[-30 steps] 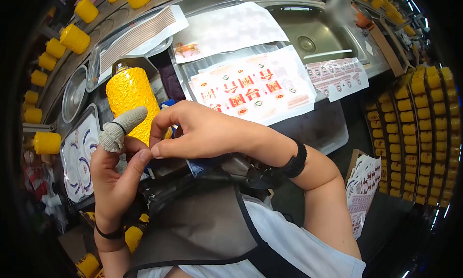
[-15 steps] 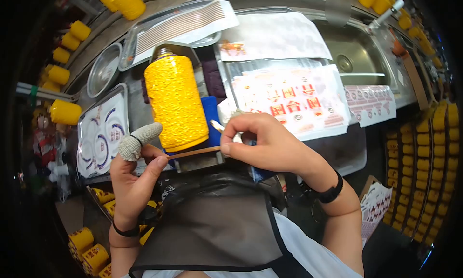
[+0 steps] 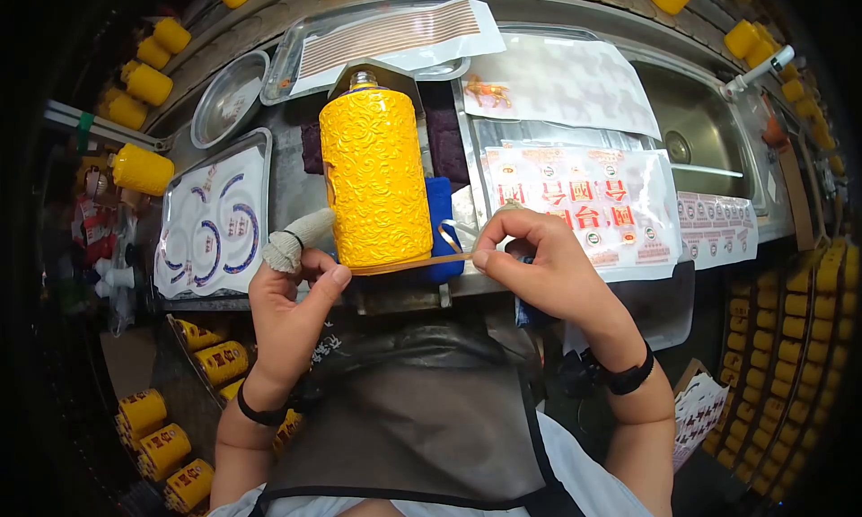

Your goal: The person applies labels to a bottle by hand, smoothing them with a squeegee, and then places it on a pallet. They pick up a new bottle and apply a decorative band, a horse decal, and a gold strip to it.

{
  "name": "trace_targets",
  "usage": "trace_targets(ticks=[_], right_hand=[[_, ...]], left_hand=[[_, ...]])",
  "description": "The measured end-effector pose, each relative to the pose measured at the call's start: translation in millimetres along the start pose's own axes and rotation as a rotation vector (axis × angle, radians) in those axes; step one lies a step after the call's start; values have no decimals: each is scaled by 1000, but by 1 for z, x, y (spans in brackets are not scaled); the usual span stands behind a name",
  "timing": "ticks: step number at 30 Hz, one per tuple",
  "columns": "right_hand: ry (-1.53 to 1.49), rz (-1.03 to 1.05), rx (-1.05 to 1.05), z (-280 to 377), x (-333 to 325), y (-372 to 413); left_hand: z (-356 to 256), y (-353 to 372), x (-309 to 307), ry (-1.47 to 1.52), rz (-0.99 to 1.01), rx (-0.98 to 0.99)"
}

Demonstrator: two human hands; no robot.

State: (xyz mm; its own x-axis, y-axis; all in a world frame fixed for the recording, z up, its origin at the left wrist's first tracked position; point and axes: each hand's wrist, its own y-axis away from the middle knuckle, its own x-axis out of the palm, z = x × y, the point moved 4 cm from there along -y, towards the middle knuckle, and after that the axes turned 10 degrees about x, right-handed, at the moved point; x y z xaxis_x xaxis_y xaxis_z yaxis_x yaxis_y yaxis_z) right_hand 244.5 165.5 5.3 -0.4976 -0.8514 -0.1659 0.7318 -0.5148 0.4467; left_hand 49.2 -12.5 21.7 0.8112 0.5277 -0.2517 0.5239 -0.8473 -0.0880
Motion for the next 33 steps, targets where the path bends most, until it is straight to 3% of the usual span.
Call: trace_targets(ticks=[5, 11, 20, 26, 27, 33], right_hand=[[-12, -7, 17, -8, -2, -4], [-21, -17, 12, -11, -3, -4], [12, -43, 53, -13, -3, -5], [44, -45, 32, -11, -1, -9], [46, -52, 36, -12, -1, -9], [32, -60, 42, -12, 3, -11]], left_hand=[[21, 3, -11, -84, -10, -1], [20, -4, -6, -114, 32, 141], [29, -6, 8, -2, -6, 155], [28, 4, -12, -115, 10, 176], [24, 7, -17, -136, -45, 269], [-10, 7, -3, -495, 129, 667]])
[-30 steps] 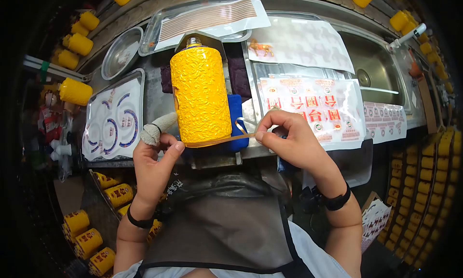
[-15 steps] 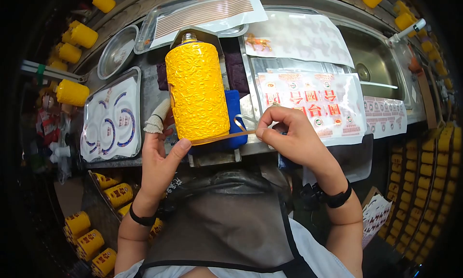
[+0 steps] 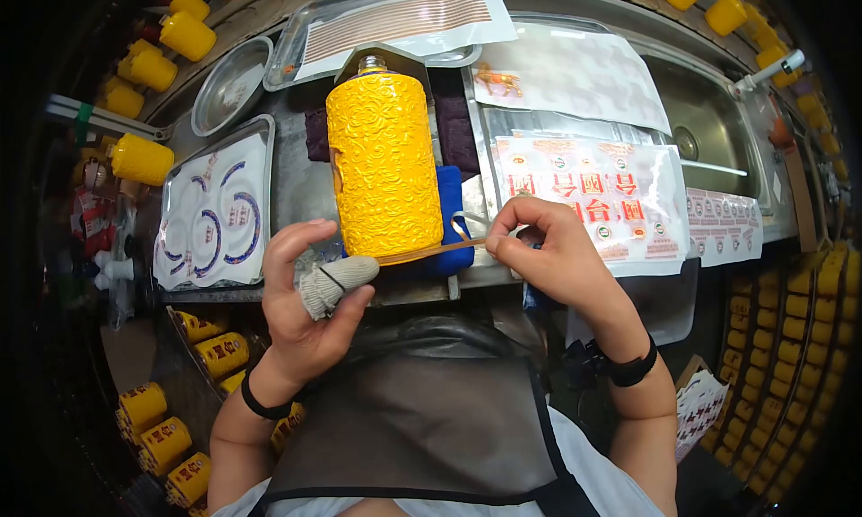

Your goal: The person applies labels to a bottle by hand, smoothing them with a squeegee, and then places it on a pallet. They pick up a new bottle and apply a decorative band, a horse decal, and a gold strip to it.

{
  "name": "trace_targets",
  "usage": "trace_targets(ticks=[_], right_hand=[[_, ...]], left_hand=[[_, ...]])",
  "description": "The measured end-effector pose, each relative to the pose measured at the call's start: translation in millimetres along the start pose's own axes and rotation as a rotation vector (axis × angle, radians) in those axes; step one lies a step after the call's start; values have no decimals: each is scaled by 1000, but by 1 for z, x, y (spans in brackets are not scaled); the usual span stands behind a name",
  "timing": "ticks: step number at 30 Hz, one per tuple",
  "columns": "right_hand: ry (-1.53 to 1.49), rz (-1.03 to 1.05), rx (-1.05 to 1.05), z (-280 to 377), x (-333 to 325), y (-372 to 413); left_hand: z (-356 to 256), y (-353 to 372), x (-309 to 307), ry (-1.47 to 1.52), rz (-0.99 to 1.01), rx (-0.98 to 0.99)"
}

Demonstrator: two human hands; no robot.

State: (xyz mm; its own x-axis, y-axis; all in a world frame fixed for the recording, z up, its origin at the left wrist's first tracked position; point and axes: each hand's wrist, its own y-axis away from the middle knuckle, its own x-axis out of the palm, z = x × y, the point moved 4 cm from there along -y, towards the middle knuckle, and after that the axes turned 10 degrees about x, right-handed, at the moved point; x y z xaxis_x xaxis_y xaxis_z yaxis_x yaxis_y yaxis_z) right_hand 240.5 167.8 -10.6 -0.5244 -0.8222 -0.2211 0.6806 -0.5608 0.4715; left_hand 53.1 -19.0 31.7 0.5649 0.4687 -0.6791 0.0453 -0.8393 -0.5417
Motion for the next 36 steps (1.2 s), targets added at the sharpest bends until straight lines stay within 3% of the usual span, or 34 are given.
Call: trace_targets(ticks=[7, 23, 28, 31, 32, 36], right_hand=[[52, -43, -8, -5, -1, -3], [159, -97, -61, -11, 7, -9], [123, -75, -122, -1, 7, -2], [106, -23, -105, 17, 7, 7], [96, -12, -104, 17, 8, 7], [59, 3, -86, 22, 7, 11]], left_hand=[[12, 17, 2, -26, -20, -85], [-16, -42, 35, -299, 143, 412], [9, -22, 26, -33, -147, 370], [20, 7, 33, 91, -348, 36], [25, 13, 35, 136, -362, -15], [24, 15, 27, 31, -263, 100]])
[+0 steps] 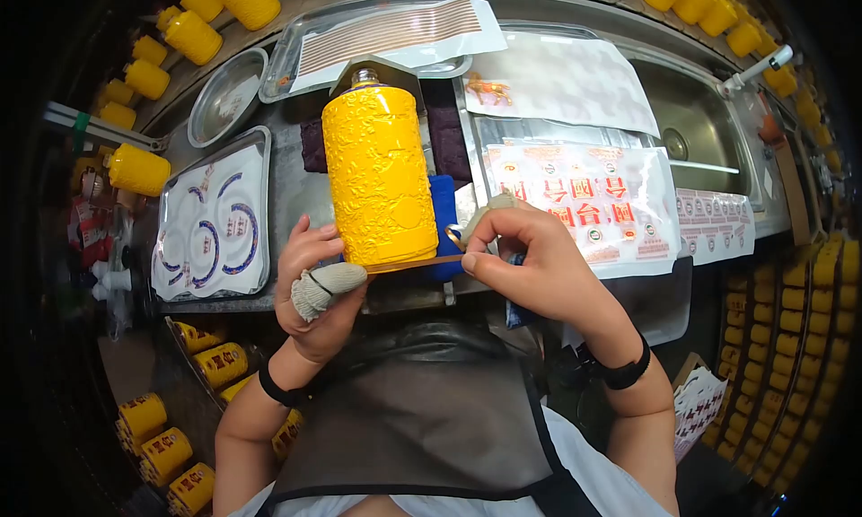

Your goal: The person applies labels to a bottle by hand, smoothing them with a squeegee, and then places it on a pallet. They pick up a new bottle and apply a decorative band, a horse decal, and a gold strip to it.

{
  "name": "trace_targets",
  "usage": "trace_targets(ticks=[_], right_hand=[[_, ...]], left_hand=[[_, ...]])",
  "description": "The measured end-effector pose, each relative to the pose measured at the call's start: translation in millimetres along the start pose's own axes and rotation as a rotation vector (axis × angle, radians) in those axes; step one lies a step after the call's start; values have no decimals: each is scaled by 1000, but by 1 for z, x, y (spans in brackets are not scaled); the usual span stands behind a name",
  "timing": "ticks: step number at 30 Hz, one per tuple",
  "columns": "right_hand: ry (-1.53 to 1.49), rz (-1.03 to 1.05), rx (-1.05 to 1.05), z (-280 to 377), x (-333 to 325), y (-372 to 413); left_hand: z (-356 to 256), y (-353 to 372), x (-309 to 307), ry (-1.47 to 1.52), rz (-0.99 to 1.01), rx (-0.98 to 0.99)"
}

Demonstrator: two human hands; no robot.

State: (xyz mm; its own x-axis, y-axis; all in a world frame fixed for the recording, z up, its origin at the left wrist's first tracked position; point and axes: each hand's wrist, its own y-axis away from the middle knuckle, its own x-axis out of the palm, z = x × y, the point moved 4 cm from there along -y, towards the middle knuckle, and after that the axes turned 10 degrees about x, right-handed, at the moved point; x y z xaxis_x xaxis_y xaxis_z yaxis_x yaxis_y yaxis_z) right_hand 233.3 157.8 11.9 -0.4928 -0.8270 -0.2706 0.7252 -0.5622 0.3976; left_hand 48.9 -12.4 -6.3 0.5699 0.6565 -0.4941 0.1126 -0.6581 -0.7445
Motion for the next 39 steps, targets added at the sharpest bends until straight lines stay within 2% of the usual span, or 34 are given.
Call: trace_targets(ticks=[2, 6, 10, 13, 16, 19, 22, 26, 30, 31, 33, 36, 39], right_hand=[[12, -9, 3, 0, 0, 0], [54, -31, 6, -11, 0, -5], [48, -19, 2, -13, 6, -11], [75, -22, -28, -7, 5, -10], [40, 15, -53, -3, 7, -10], [71, 12, -49, 5, 5, -7], [54, -19, -19, -1, 3, -8], [91, -20, -26, -2, 8, -11], [76, -6, -49, 3, 7, -9], [70, 14, -41, 3, 7, -9], [78, -3, -54, 6, 5, -8], [107, -12, -15, 4, 3, -8], [85, -12, -5, -3, 5, -8]], left_hand=[[-3, -3, -2, -44, 28, 18], [-16, -23, 5, -207, 162, 213], [-19, -40, 21, -155, 231, 333], [-10, -26, 11, -65, 46, 191], [-1, 2, 10, 0, -149, -108], [1, 6, 3, -65, -21, -18], [-8, -11, 3, -167, 97, 173], [-16, -29, 12, -194, 192, 251], [-5, -5, 4, -73, 8, 55], [-4, 0, 6, 13, -137, -120], [-2, 7, 8, -20, -82, -155], [-12, -12, 7, -136, 112, 137], [-15, -26, 11, -136, 163, 214]])
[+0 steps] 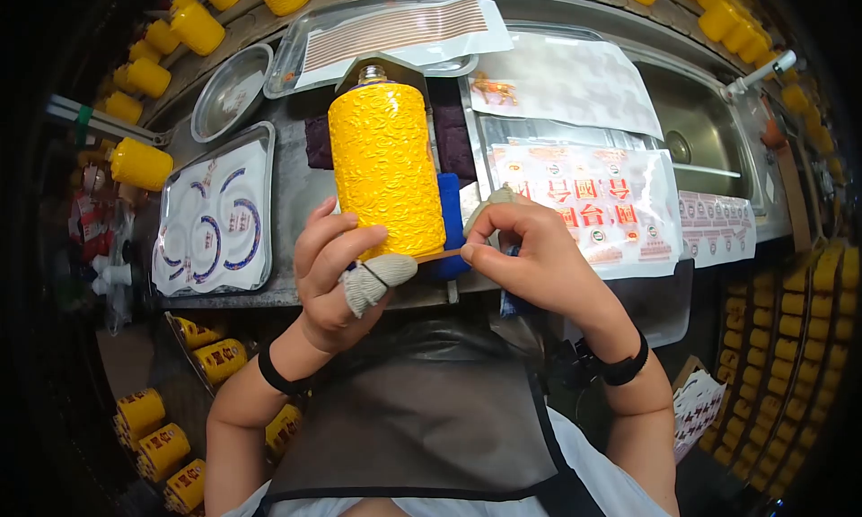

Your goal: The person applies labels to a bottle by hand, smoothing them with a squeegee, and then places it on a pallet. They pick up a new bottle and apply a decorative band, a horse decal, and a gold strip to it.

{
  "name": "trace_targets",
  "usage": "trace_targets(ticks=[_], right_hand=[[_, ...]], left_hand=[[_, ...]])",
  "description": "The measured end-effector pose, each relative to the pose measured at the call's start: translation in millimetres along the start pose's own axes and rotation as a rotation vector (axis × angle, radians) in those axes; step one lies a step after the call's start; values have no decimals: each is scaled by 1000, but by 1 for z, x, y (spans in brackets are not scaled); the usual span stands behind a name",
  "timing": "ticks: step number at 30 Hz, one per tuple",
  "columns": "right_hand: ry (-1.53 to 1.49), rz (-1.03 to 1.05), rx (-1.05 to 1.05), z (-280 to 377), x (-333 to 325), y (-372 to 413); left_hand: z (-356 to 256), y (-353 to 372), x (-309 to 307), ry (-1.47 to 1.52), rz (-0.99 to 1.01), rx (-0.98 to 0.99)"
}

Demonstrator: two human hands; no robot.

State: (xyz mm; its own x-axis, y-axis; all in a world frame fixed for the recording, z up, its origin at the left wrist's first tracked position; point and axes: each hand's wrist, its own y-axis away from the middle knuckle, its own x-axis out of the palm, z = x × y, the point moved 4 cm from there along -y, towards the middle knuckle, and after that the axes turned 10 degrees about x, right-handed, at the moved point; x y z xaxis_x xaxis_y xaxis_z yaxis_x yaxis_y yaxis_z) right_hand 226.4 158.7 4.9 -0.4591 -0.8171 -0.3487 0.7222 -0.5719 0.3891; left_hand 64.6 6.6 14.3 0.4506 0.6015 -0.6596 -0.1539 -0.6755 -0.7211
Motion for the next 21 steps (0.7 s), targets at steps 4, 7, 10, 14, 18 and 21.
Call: trace_targets(ticks=[4, 7, 10, 14, 18, 21], right_hand=[[-11, -11, -64, 6, 0, -2], [2, -17, -79, 4, -2, -2], [-33, -3, -34, -7, -2, -5], [-11, -24, -99, -5, 1, -4], [-27, 22, -78, -2, 6, -5], [-17, 36, -99, 3, 7, -5]], left_hand=[[8, 28, -2, 138, -214, -270], [4, 32, 2, 99, -201, -276], [0, 10, -1, -23, -55, -78], [5, -1, 0, 32, -95, -65], [6, 34, 5, 209, -271, -404], [9, 37, 2, 222, -233, -353]])
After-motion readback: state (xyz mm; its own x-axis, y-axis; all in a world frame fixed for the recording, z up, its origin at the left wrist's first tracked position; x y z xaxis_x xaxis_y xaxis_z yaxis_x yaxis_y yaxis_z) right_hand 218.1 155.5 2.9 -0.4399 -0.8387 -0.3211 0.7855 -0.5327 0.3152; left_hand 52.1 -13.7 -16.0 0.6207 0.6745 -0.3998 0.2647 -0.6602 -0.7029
